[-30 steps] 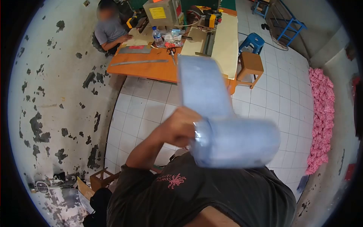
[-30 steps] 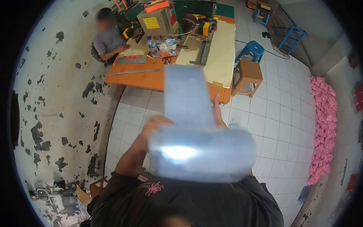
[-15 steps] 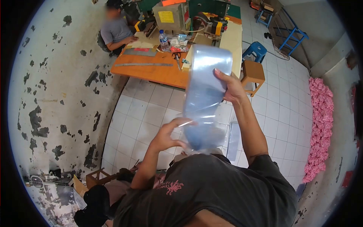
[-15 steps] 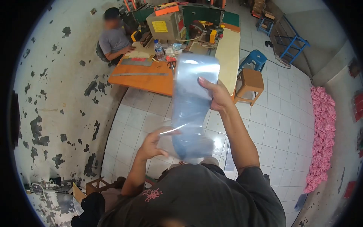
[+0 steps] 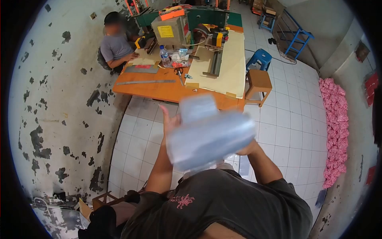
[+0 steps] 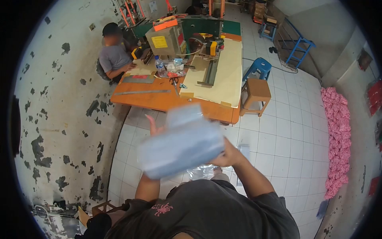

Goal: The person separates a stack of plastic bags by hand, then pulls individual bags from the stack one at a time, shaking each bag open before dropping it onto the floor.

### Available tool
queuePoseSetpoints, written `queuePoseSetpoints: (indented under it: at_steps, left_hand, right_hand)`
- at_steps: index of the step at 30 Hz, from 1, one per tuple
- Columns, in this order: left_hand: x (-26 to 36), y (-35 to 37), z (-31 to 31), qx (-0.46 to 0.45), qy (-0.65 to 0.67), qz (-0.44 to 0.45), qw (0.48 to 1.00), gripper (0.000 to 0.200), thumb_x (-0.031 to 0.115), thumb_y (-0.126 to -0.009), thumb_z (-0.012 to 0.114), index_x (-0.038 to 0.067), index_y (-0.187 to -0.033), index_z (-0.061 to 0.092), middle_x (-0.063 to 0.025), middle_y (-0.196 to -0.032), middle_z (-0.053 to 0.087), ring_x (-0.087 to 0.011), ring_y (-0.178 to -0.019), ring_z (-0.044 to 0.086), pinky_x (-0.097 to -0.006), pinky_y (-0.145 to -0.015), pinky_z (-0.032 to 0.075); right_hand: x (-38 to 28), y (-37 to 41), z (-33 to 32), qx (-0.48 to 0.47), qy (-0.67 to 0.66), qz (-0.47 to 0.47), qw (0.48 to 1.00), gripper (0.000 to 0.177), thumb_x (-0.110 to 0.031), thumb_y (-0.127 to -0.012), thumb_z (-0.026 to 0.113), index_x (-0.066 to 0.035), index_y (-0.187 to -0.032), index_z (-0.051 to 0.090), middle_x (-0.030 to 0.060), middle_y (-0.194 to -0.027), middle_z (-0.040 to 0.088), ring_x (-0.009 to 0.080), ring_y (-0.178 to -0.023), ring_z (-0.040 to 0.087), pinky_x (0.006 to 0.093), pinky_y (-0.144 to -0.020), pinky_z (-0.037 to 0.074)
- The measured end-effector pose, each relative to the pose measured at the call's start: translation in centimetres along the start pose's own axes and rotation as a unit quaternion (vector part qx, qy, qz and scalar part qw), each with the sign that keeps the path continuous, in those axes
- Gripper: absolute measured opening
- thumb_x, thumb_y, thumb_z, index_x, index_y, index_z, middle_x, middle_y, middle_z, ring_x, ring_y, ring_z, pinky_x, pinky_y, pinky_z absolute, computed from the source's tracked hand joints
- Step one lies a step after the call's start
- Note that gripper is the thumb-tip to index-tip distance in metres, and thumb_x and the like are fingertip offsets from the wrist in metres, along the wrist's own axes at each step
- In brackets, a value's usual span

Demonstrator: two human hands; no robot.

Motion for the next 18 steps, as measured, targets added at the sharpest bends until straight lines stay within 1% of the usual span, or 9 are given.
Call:
queuePoseSetpoints:
  at_steps: [1,2,4,6,7,11,13,16,18]
  left_hand:
    - [-0.1,-0.4,0.6,-0.003,0.119,-0.1,0.988,0.081,0.071,-0.091,0.037,0.001,-0.129,0.053,-0.0167,-0.126,0.058,-0.0311,-0.117,0.055,-0.0449,-0.1,0.045]
    - [-0.8,-1.1,-0.1,-0.007,0.116,-0.099,0.988,0.081,0.071,-0.091,0.037,0.001,-0.129,0.053,-0.0167,-0.126,0.058,-0.0311,-0.117,0.055,-0.0449,-0.1,0.045]
    - [-2.8,-2.4,-2.2,0.06,-0.016,-0.146,0.987,0.06,0.05,-0.094,0.054,-0.001,-0.126,0.054,-0.0149,-0.123,0.06,-0.0311,-0.112,0.058,-0.0444,-0.098,0.047]
    - [-3.5,-2.9,-1.9,0.068,-0.008,-0.164,0.984,0.052,0.038,-0.092,0.059,-0.001,-0.126,0.054,-0.0149,-0.123,0.061,-0.0303,-0.111,0.059,-0.0442,-0.097,0.048]
    - [-3.6,-3.3,-1.5,0.073,0.004,-0.181,0.981,0.047,0.027,-0.091,0.063,-0.002,-0.126,0.053,-0.0149,-0.122,0.061,-0.0295,-0.109,0.06,-0.044,-0.096,0.049]
    - [-2.9,-8.1,-3.3,0.044,0.029,-0.2,0.978,0.044,0.018,-0.089,0.066,-0.002,-0.126,0.053,-0.0154,-0.118,0.062,-0.028,-0.105,0.062,-0.0433,-0.095,0.05]
    - [-0.5,-8.3,-1.0,0.043,-0.082,-0.026,0.995,0.044,0.019,-0.088,0.068,-0.002,-0.124,0.054,-0.015,-0.113,0.064,-0.0246,-0.101,0.064,-0.0381,-0.09,0.051]
    - [2.6,-8.4,1.6,0.029,-0.136,0.103,0.985,0.043,0.018,-0.089,0.067,-0.002,-0.124,0.053,-0.0134,-0.113,0.064,-0.0234,-0.102,0.063,-0.0376,-0.092,0.05]
    - [3.7,-6.8,4.4,0.029,-0.156,0.129,0.979,0.041,0.016,-0.09,0.066,-0.002,-0.124,0.053,-0.0121,-0.113,0.064,-0.0216,-0.101,0.063,-0.0374,-0.09,0.051]
  right_hand:
    - [-1.1,0.0,0.3,-0.004,-0.046,0.002,0.999,0.044,-0.017,-0.071,0.082,-0.001,-0.107,0.064,0.0143,-0.108,0.067,0.0268,-0.1,0.064,0.0372,-0.088,0.048]
    - [-1.0,0.6,0.6,-0.019,-0.036,0.009,0.999,0.036,-0.015,-0.072,0.08,0.0,-0.101,0.066,0.0154,-0.102,0.068,0.0289,-0.095,0.065,0.037,-0.084,0.049]
    - [-1.0,1.2,1.0,-0.034,-0.029,0.013,0.999,0.029,-0.013,-0.073,0.079,0.0,-0.096,0.067,0.0165,-0.096,0.069,0.0309,-0.09,0.066,0.0368,-0.08,0.049]
    - [-1.6,1.6,1.2,-0.086,-0.04,0.032,0.995,0.02,-0.01,-0.073,0.078,0.0,-0.087,0.069,0.0168,-0.088,0.069,0.0315,-0.082,0.068,0.0369,-0.074,0.05]
    - [-1.4,2.1,1.1,-0.084,-0.039,0.031,0.995,0.02,-0.01,-0.073,0.078,0.0,-0.087,0.069,0.0168,-0.088,0.069,0.0315,-0.082,0.068,0.0369,-0.074,0.05]
    - [-0.1,4.4,0.1,-0.016,-0.061,0.015,0.998,0.027,-0.01,-0.071,0.081,-0.001,-0.092,0.068,0.0163,-0.09,0.07,0.0299,-0.083,0.068,0.0372,-0.074,0.05]
    - [-0.3,4.2,-0.1,0.016,-0.083,0.01,0.996,0.029,-0.011,-0.07,0.082,-0.001,-0.093,0.067,0.0167,-0.09,0.07,0.03,-0.085,0.068,0.0377,-0.074,0.051]
    - [-1.1,3.6,-0.2,0.11,-0.176,-0.006,0.978,0.025,-0.011,-0.073,0.081,-0.002,-0.09,0.065,0.0184,-0.086,0.068,0.0311,-0.089,0.065,0.0412,-0.079,0.051]
    - [0.4,4.6,-1.3,0.132,-0.227,-0.024,0.965,0.022,-0.016,-0.078,0.078,-0.002,-0.089,0.063,0.018,-0.087,0.068,0.0304,-0.089,0.064,0.0422,-0.081,0.049]
Point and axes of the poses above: each hand's wrist, its own y-axis away from the middle knuckle, its own z-axis out of the palm, x = y × z, the point moved 2 cm from there along -y, towards the middle knuckle
